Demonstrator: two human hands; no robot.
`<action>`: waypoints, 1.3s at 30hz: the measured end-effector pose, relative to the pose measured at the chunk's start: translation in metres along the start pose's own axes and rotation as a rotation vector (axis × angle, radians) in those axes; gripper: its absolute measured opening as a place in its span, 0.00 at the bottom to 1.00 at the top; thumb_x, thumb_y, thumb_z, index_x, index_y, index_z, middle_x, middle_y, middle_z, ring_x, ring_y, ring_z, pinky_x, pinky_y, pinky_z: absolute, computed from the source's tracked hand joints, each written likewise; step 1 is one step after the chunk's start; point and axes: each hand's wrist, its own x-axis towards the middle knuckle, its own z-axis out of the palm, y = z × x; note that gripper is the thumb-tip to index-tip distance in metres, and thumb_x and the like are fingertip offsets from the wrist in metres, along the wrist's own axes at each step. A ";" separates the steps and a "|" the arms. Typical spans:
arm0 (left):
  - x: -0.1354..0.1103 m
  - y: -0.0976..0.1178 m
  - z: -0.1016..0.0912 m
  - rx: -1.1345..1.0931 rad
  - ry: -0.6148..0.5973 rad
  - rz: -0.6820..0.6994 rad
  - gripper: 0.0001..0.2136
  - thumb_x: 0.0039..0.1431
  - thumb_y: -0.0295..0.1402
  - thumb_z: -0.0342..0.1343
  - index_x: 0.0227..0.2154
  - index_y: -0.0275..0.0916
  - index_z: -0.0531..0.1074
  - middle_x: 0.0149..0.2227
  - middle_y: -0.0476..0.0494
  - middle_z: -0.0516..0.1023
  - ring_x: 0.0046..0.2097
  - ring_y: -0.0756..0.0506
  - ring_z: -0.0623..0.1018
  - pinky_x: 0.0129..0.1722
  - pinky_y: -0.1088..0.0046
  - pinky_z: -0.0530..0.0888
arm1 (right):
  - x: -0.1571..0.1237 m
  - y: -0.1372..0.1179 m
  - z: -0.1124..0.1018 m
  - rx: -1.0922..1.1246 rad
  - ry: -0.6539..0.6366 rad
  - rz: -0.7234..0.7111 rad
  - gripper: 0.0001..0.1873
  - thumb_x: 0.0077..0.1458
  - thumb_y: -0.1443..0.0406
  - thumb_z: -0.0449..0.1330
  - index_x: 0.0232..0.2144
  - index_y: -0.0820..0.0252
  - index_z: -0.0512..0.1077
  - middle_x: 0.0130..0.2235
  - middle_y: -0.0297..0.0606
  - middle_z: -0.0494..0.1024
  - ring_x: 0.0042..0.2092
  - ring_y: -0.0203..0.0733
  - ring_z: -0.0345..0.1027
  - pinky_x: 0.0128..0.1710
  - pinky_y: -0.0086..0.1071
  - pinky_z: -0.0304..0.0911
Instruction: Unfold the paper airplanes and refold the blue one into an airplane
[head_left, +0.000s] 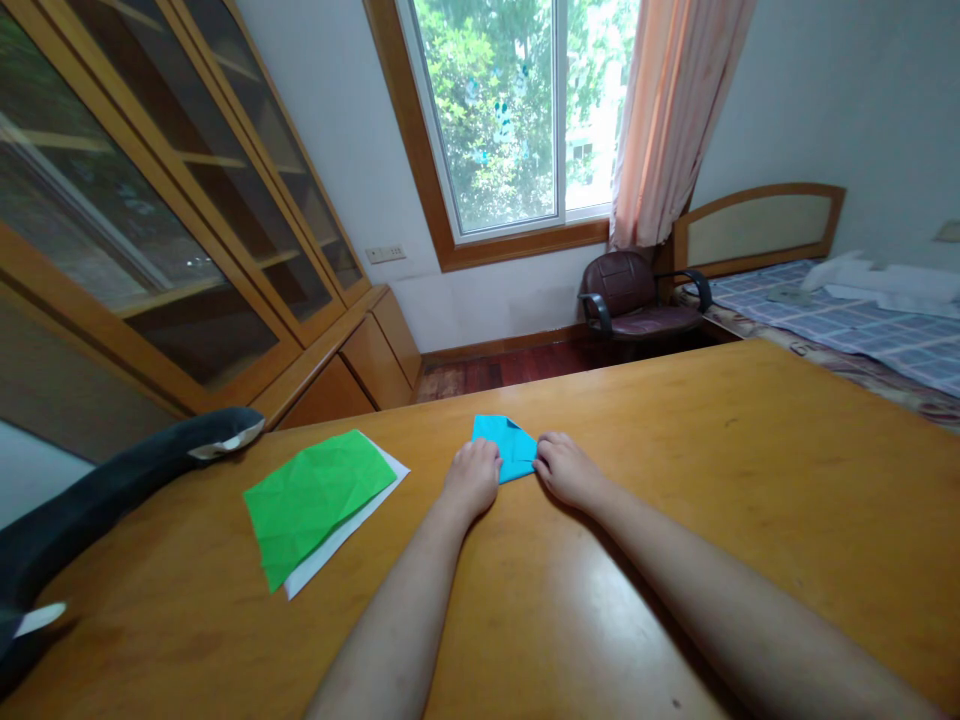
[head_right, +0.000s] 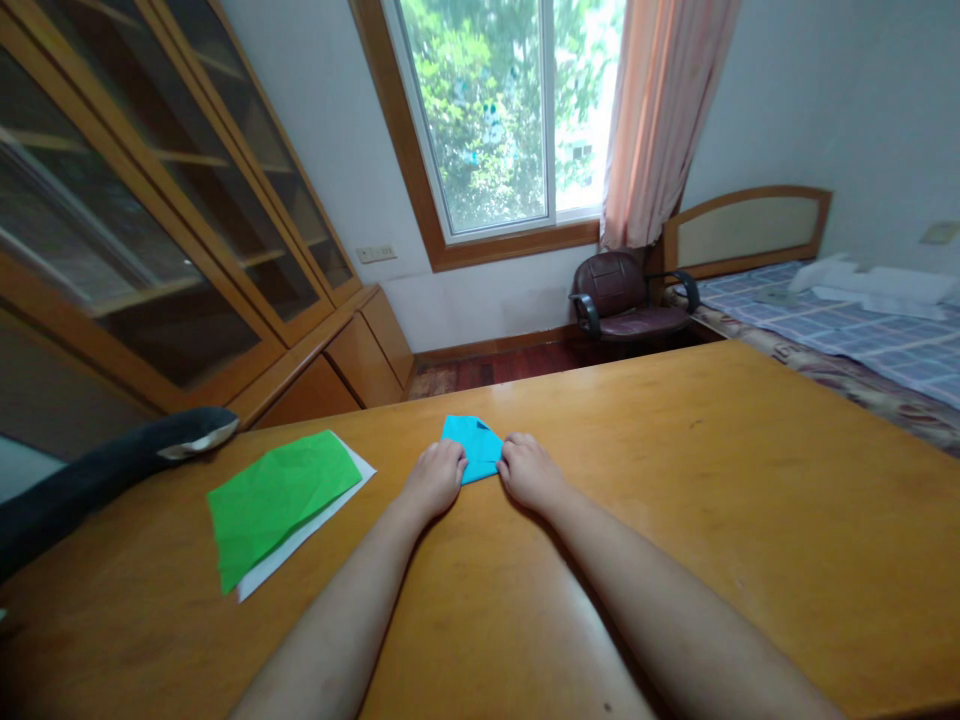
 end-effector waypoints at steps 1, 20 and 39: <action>0.000 0.000 0.000 -0.007 0.004 0.000 0.07 0.65 0.34 0.48 0.36 0.39 0.70 0.41 0.41 0.74 0.44 0.41 0.72 0.43 0.66 0.67 | 0.000 0.000 0.000 0.006 0.007 -0.001 0.08 0.60 0.66 0.55 0.34 0.61 0.73 0.41 0.42 0.74 0.44 0.43 0.65 0.46 0.34 0.59; -0.005 -0.004 -0.012 0.073 0.011 -0.049 0.12 0.64 0.40 0.49 0.34 0.40 0.75 0.38 0.40 0.77 0.43 0.41 0.74 0.41 0.65 0.67 | -0.018 -0.025 -0.024 0.006 -0.114 -0.242 0.13 0.62 0.60 0.53 0.36 0.59 0.75 0.43 0.43 0.78 0.50 0.47 0.67 0.60 0.50 0.47; -0.012 -0.008 -0.002 -0.245 0.001 0.250 0.15 0.66 0.37 0.47 0.49 0.40 0.75 0.55 0.43 0.74 0.58 0.43 0.70 0.61 0.65 0.63 | -0.019 -0.017 -0.027 0.022 -0.022 -0.386 0.13 0.62 0.65 0.52 0.36 0.59 0.76 0.39 0.43 0.79 0.44 0.45 0.68 0.49 0.39 0.54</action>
